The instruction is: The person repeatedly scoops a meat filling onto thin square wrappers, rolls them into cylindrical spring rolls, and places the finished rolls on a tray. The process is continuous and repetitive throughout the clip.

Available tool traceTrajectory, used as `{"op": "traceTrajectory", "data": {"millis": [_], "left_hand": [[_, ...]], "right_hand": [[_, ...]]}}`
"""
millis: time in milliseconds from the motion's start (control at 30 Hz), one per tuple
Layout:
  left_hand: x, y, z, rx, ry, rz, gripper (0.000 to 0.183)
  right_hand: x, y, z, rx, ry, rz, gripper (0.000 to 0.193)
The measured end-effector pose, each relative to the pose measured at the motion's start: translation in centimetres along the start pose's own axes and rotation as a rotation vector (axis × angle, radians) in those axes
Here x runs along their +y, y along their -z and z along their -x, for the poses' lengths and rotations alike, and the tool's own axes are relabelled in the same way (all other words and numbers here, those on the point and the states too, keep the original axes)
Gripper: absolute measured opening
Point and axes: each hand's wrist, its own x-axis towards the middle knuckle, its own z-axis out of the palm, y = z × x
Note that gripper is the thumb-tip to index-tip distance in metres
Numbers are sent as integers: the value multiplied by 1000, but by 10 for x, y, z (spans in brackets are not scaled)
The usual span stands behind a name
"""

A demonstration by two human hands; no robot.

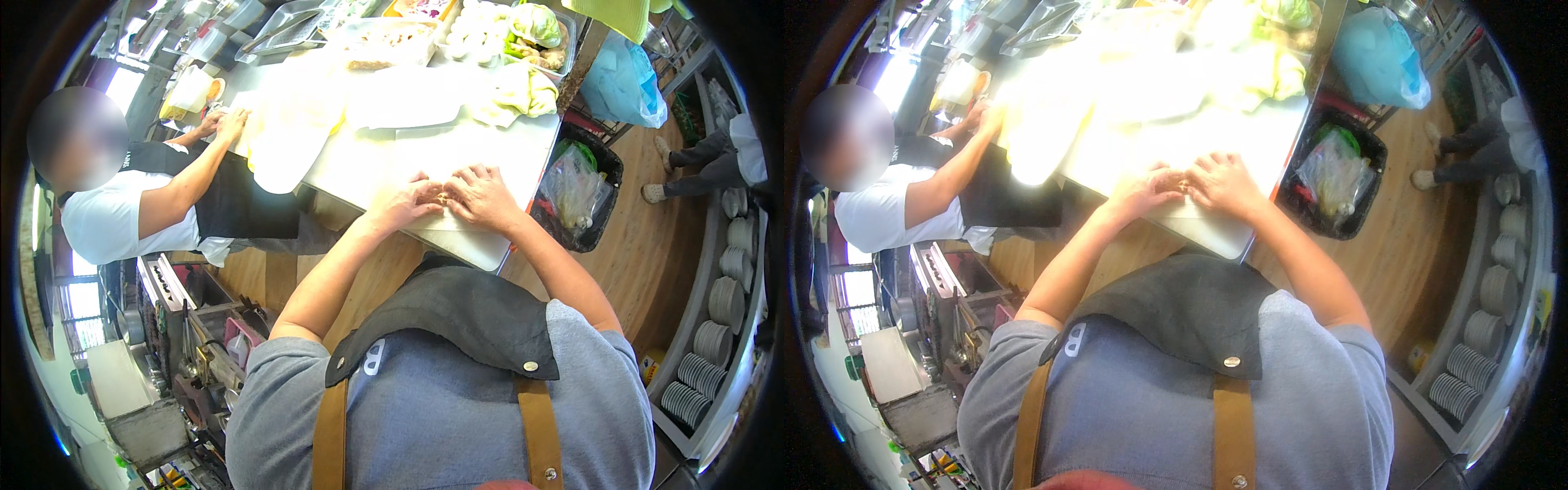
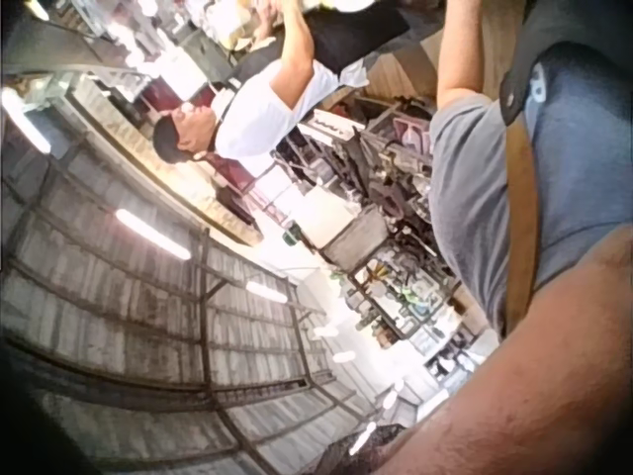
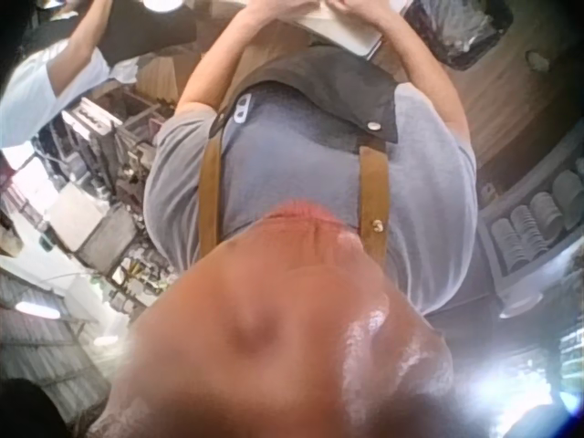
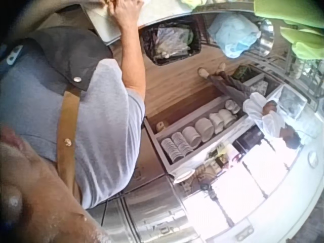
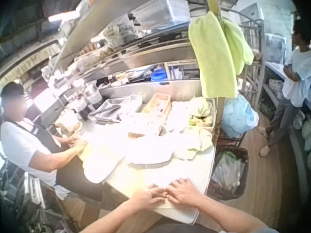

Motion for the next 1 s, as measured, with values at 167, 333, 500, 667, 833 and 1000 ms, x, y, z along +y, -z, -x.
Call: {"op": "traceTrajectory", "data": {"millis": [167,333,500,667,833,1000], "left_hand": [[3,-6,-6,-6,-42,-7,29],[16,9,-7,-86,117,272,33],[24,9,-16,-97,78,57,35],[28,-3,-22,-61,-68,15,30],[35,-1,-15,-48,74,181,22],[26,-15,-14,34,-69,110,18]], "right_hand": [[1,0,-3,-25,8,18,33],[7,12,-4,-53,-8,-149,38],[4,36,-2,-100,-8,62,40],[4,24,6,-74,7,111,35],[14,21,15,32,37,-9,30],[13,21,21,65,12,-95,25]]}}
